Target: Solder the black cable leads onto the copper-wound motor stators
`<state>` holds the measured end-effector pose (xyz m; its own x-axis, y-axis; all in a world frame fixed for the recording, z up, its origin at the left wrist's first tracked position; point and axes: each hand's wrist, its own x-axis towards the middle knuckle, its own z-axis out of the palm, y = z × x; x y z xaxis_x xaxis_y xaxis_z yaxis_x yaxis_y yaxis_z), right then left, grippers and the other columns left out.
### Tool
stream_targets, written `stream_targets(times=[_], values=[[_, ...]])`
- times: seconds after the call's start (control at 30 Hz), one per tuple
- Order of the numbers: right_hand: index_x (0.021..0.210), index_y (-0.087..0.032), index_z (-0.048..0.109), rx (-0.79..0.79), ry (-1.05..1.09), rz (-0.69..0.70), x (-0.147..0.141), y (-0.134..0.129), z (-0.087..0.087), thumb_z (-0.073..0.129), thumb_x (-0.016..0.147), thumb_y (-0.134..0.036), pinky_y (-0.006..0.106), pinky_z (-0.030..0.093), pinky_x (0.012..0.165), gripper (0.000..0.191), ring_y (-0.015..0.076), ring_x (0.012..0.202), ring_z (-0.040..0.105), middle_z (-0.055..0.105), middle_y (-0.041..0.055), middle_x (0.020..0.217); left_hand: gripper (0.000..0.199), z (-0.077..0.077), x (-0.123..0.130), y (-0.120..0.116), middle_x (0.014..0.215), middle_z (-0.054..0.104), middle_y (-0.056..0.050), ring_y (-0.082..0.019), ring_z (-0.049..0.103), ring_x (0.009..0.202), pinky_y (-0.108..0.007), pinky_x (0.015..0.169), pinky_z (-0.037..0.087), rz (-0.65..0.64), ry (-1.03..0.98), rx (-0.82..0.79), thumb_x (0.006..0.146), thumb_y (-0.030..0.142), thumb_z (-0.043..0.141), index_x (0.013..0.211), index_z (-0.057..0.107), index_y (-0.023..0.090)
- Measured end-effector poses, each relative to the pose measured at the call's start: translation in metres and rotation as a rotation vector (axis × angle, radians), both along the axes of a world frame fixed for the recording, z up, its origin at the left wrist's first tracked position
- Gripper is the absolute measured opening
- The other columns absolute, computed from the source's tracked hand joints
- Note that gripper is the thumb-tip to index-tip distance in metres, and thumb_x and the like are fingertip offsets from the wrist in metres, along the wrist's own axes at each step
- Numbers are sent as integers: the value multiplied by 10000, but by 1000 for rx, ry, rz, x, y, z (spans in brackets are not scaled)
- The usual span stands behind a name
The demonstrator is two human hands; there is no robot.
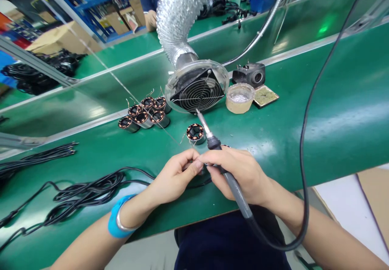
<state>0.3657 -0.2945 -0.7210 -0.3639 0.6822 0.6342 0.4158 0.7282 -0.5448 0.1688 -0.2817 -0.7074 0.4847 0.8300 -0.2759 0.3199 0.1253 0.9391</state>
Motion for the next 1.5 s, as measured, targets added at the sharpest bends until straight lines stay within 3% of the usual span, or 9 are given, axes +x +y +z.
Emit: stream_targets(times=[0.13, 0.23, 0.33, 0.43, 0.63, 0.97, 1.17, 1.37, 1.5], values=[[1080, -231, 595, 90, 78, -13, -1, 1, -6, 622, 864, -16, 216, 536, 642, 306, 113, 710, 669, 707, -9, 848, 353, -2, 7, 2, 568, 490, 44, -77, 319, 491, -235, 507, 243, 30, -206, -319, 851, 507, 567, 739, 543, 174], [1117, -216, 599, 16, 100, -38, 7, 0, -5, 665, 851, -61, 207, 551, 649, 315, 107, 696, 669, 722, 11, 919, 329, -3, 12, 2, 486, 430, 75, -61, 243, 432, -233, 469, 182, 127, -254, -404, 784, 489, 616, 709, 553, 175], [1192, -201, 567, -121, 77, -3, 18, -3, -5, 691, 826, -132, 220, 551, 600, 392, 111, 654, 644, 723, 24, 946, 301, -3, 15, 1, 473, 441, 75, -54, 226, 414, -231, 457, 170, 176, -235, -399, 758, 458, 620, 683, 564, 172], [1156, -214, 575, -117, 65, 17, 18, -4, -9, 683, 825, -89, 210, 543, 611, 370, 105, 671, 642, 725, -1, 903, 281, -2, 16, 0, 472, 458, 67, -52, 237, 413, -228, 460, 180, 205, -223, -374, 754, 435, 616, 675, 578, 168], [1128, -229, 569, -155, 245, -272, -3, -1, -19, 702, 842, -94, 190, 503, 524, 343, 57, 483, 498, 702, -37, 825, 231, -2, 20, -3, 491, 476, 63, -50, 225, 417, -232, 464, 183, 326, -224, -331, 768, 379, 589, 684, 600, 164], [1154, -241, 594, -76, 142, -196, 0, -4, -20, 669, 867, -109, 250, 586, 658, 325, 101, 620, 625, 724, 7, 933, 246, -4, 25, -12, 522, 482, 55, -62, 248, 452, -224, 499, 242, 366, -181, -272, 841, 353, 537, 692, 601, 168], [1188, -243, 574, -142, 173, -221, -2, -4, -20, 686, 855, -127, 210, 567, 611, 370, 98, 640, 646, 723, -6, 909, 253, -4, 26, -12, 525, 471, 57, -65, 261, 458, -220, 511, 264, 362, -197, -272, 854, 363, 534, 706, 602, 169], [1270, -254, 584, -155, 179, -219, 10, -13, -6, 594, 917, -93, 254, 589, 782, 389, 141, 820, 714, 748, 2, 944, 251, -4, 25, -12, 520, 466, 54, -66, 263, 455, -223, 488, 232, 367, -182, -288, 841, 371, 546, 708, 605, 166], [1302, -274, 624, -136, 164, -187, 28, -24, 13, 580, 925, -164, 309, 547, 638, 395, 166, 707, 651, 719, 19, 913, 245, -4, 25, -10, 518, 464, 54, -63, 260, 451, -221, 479, 223, 362, -182, -310, 826, 372, 560, 698, 604, 168]])
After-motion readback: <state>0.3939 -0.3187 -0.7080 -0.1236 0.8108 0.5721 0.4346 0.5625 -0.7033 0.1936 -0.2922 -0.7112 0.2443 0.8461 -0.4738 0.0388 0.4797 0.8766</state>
